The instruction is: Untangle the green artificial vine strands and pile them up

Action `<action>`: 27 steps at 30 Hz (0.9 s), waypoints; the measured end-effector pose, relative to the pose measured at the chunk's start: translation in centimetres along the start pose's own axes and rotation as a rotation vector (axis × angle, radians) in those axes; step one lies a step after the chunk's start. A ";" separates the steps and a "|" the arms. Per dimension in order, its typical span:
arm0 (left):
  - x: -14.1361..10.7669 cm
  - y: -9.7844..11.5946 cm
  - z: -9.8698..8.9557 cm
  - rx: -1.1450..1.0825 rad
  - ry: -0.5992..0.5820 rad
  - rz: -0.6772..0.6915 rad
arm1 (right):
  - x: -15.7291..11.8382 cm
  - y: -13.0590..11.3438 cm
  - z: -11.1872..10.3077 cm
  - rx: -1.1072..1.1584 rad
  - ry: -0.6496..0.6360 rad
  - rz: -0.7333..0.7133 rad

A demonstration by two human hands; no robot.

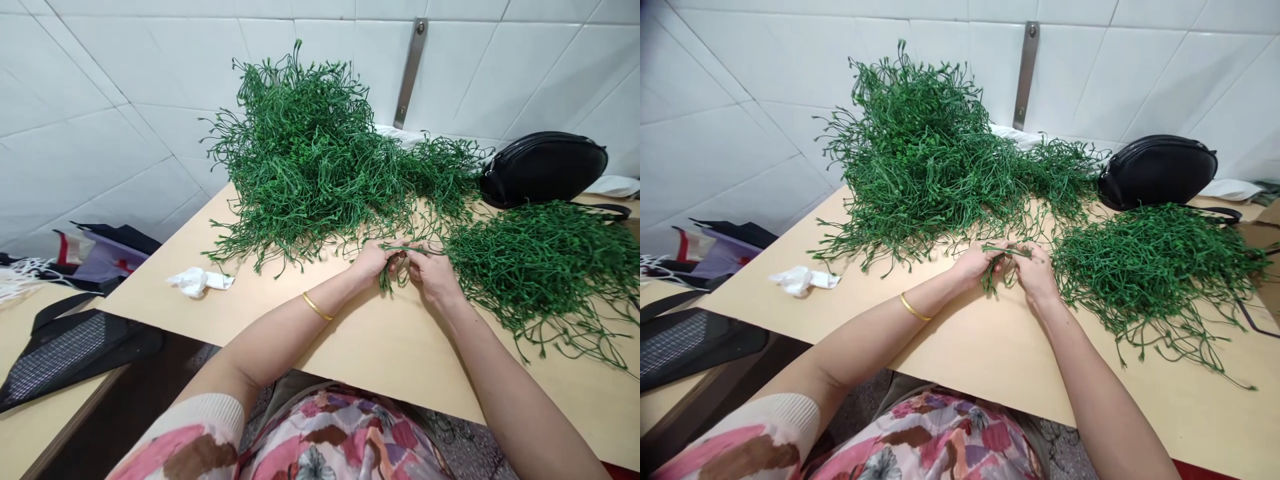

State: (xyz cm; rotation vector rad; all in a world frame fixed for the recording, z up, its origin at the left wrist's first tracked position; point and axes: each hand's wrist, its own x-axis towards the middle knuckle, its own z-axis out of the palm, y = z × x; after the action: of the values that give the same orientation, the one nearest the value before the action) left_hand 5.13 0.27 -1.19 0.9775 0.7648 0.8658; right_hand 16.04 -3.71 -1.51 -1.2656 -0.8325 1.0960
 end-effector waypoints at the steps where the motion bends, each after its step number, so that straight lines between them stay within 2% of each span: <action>1: 0.0 0.0 0.0 0.005 0.004 0.005 | 0.0 0.1 0.0 -0.024 -0.003 -0.002; 3: 0.0 0.1 0.0 0.027 0.014 0.005 | 0.1 0.4 -0.1 -0.096 -0.001 -0.009; 8: 0.2 0.2 -0.2 0.051 0.047 -0.055 | -0.1 0.8 -0.5 -0.333 -0.030 -0.136; 14: 0.6 0.5 -0.4 0.079 0.083 -0.157 | -0.8 -0.6 -0.3 -0.562 -0.089 -0.260; 17: 0.5 0.7 -0.5 -0.002 0.035 -0.210 | -0.9 -1.2 -0.4 -0.502 -0.197 -0.271; 20: 0.2 1.0 -0.3 -0.097 -0.006 -0.280 | -0.6 -1.4 -1.0 -0.379 -0.308 -0.195; 23: -0.2 1.4 0.0 -0.137 -0.013 -0.316 | -0.3 -1.5 -1.7 -0.313 -0.374 -0.144; 27: -0.7 1.5 0.2 -0.154 -0.096 -0.338 | -0.4 -1.7 -2.6 -0.248 -0.459 -0.079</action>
State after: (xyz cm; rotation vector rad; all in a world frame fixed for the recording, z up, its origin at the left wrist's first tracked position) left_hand 4.58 0.06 0.38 0.7212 0.7429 0.5705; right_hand 18.67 -4.82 -0.21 -1.1841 -1.3879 1.2683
